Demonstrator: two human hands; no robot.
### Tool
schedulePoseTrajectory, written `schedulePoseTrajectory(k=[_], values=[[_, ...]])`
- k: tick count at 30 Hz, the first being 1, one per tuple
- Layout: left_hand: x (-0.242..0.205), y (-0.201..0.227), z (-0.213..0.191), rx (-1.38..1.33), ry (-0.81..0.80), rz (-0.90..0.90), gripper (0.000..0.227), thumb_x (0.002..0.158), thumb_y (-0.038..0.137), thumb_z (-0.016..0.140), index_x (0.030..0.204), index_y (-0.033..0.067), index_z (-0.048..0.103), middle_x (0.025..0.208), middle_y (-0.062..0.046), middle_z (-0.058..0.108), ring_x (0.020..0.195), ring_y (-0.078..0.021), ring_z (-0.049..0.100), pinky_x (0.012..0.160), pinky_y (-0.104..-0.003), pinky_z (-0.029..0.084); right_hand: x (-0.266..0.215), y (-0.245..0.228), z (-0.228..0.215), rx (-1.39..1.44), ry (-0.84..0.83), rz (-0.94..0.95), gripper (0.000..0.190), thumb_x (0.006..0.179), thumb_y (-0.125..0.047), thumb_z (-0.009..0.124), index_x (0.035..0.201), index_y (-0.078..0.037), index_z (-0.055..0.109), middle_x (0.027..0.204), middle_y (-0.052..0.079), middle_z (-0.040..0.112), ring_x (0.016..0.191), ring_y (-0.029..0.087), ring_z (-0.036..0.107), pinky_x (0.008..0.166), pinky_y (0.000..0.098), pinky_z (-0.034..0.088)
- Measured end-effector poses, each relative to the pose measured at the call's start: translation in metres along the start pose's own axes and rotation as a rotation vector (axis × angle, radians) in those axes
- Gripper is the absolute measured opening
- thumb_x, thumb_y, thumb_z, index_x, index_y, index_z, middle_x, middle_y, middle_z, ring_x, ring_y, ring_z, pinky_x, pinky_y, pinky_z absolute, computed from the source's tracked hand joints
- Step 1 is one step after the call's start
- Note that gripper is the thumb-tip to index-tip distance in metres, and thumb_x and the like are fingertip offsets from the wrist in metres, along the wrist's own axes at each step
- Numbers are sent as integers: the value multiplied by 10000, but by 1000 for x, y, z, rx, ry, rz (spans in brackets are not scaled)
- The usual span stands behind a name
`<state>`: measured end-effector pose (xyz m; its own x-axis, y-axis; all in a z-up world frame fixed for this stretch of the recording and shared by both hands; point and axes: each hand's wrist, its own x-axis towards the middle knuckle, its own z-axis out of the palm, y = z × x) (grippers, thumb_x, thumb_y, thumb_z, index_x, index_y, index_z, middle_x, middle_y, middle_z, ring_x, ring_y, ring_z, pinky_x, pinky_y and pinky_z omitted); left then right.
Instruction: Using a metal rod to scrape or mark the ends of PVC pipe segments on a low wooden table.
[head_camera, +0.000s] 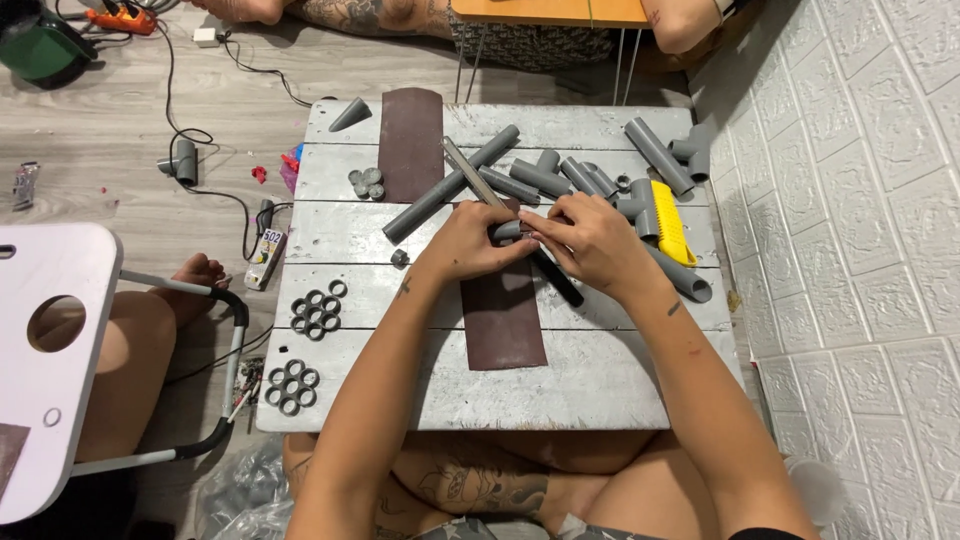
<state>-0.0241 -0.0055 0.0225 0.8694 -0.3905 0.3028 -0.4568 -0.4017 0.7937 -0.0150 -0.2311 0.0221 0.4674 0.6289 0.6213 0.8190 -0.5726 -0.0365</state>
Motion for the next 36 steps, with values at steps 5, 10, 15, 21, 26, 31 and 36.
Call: schedulePoseTrajectory(k=[5, 10, 15, 21, 26, 31, 36], values=[[0, -3, -5, -6, -54, -89, 356, 832, 416, 725, 633, 134, 640, 518, -94, 584, 507, -265, 567, 578, -352, 456, -6, -1, 12, -81, -17, 38, 231, 1022, -289, 632, 1224, -260, 740, 872, 6, 587, 769, 207, 576, 662, 333, 428], [0, 11, -9, 4, -106, -154, 413, 858, 486, 673, 616, 154, 637, 526, -76, 600, 531, -252, 582, 614, -358, 473, -14, 3, 17, -13, -75, 82, 217, 1000, -263, 649, 1189, -266, 756, 881, 14, 612, 809, 227, 597, 686, 340, 418], [5, -6, -7, 150, -164, -146, 465, 895, 509, 620, 589, 161, 586, 517, -89, 578, 538, -283, 584, 623, -365, 479, -24, 11, 35, 207, -77, 172, 223, 958, -273, 708, 1170, -311, 763, 854, -9, 625, 815, 231, 619, 736, 343, 462], [-1, 4, -12, 84, -209, -208, 466, 908, 522, 580, 604, 169, 571, 559, -71, 613, 596, -282, 618, 668, -378, 498, -16, 0, 29, 1, -28, 52, 216, 999, -308, 669, 1203, -294, 741, 867, -3, 611, 814, 217, 610, 784, 344, 485], [-1, -2, -13, 3, -228, -205, 379, 845, 482, 634, 650, 158, 623, 590, -79, 616, 647, -280, 624, 711, -392, 512, -13, -2, 33, -78, 35, -40, 322, 1029, -274, 601, 1323, -159, 665, 879, 28, 591, 797, 208, 592, 765, 330, 499], [0, -7, -17, -20, -217, -222, 288, 815, 417, 658, 725, 147, 697, 654, -101, 653, 696, -278, 649, 745, -404, 526, -11, 1, 27, -75, 18, -95, 347, 1010, -196, 614, 1323, -54, 658, 957, 54, 630, 876, 220, 621, 799, 310, 520], [-3, -4, -17, -54, -187, -151, 274, 878, 247, 692, 1113, 142, 784, 885, -143, 779, 859, -329, 743, 827, -436, 565, -9, 1, 5, -111, -110, 59, 177, 1070, -283, 547, 1114, -183, 686, 755, -23, 579, 726, 184, 644, 711, 298, 530]])
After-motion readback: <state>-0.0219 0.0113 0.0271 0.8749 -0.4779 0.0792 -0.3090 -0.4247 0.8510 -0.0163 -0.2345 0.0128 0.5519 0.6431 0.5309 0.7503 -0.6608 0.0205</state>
